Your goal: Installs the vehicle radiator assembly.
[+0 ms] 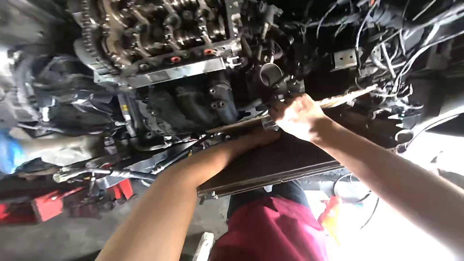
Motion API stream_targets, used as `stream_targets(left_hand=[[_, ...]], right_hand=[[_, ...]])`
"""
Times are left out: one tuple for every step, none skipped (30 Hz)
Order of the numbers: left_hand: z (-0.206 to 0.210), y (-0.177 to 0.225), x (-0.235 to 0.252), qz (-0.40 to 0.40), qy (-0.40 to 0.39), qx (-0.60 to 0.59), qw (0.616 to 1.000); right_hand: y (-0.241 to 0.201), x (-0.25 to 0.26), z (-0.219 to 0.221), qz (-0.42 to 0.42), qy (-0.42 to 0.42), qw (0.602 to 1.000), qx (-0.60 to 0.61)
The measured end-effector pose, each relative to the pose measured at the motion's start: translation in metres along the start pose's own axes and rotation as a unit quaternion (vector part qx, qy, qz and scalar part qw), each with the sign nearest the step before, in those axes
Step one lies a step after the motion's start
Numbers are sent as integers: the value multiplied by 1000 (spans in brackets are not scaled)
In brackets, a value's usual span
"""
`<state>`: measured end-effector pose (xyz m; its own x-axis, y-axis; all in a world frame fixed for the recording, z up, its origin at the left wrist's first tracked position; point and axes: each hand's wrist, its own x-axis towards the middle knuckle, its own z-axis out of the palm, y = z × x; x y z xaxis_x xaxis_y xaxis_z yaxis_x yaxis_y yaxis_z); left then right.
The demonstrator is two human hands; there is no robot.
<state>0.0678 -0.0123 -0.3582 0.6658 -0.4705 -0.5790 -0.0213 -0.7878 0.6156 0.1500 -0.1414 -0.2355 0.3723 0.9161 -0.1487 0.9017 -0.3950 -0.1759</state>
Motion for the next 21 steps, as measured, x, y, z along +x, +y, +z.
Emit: stream_targets(left_hand=[[2, 0, 4, 0, 29, -24, 999], [4, -1, 7, 4, 36, -41, 999], [5, -2, 9, 7, 27, -55, 998], [7, -4, 11, 12, 35, -69, 997], [8, -5, 12, 9, 49, -70, 996], [8, -6, 11, 1, 52, -60, 997], [9, -7, 10, -11, 48, -52, 997], [10, -9, 8, -19, 58, -47, 997], [10, -12, 6, -31, 67, -56, 996], [9, -15, 3, -48, 62, -79, 994], [8, -18, 0, -70, 53, -111, 990], [7, -21, -2, -94, 42, -141, 985], [6, -23, -4, -114, 25, -154, 981], [6, -26, -4, -127, 3, -144, 981], [7, -30, -3, -131, -23, -118, 984], [10, -35, -2, -126, -46, -87, 987], [15, -41, 0, -115, -65, -63, 989], [21, -50, 3, -95, -75, -45, 992], [29, -59, 7, -69, -75, -30, 994], [29, -61, 8, -57, -71, -10, 996], [21, -56, 6, -52, -61, 13, 997]], right_hand=[[-8, 0, -27, 29, -106, 994, 15], [-8, 1, -28, 31, -120, 992, 17], [1, 1, -1, 6, -21, 1000, 7], [6, 3, 17, -7, 32, 999, 1], [9, 5, 24, -12, 44, 999, -1], [10, 5, 25, -14, 36, 999, -3], [10, 5, 26, -17, 36, 999, -5], [10, 4, 29, -19, 51, 998, -4], [8, 3, 31, -20, 76, 997, -4], [4, 0, 24, -15, 88, 996, 2], [-5, -4, -1, 8, 36, 999, 13], [-21, -2, -58, 59, -167, 984, 27], [-29, 6, -87, 84, -280, 956, 32], [-29, 7, -87, 82, -283, 955, 32], [-21, 1, -58, 52, -177, 983, 25], [-5, -2, 0, -3, 39, 999, 14], [4, 2, 25, -25, 87, 996, 4], [3, 7, 9, -13, -38, 999, -4], [-1, 19, -21, 13, -222, 975, -4], [5, 10, 10, -11, -63, 998, -6], [9, 7, 29, -31, 23, 999, -14]])
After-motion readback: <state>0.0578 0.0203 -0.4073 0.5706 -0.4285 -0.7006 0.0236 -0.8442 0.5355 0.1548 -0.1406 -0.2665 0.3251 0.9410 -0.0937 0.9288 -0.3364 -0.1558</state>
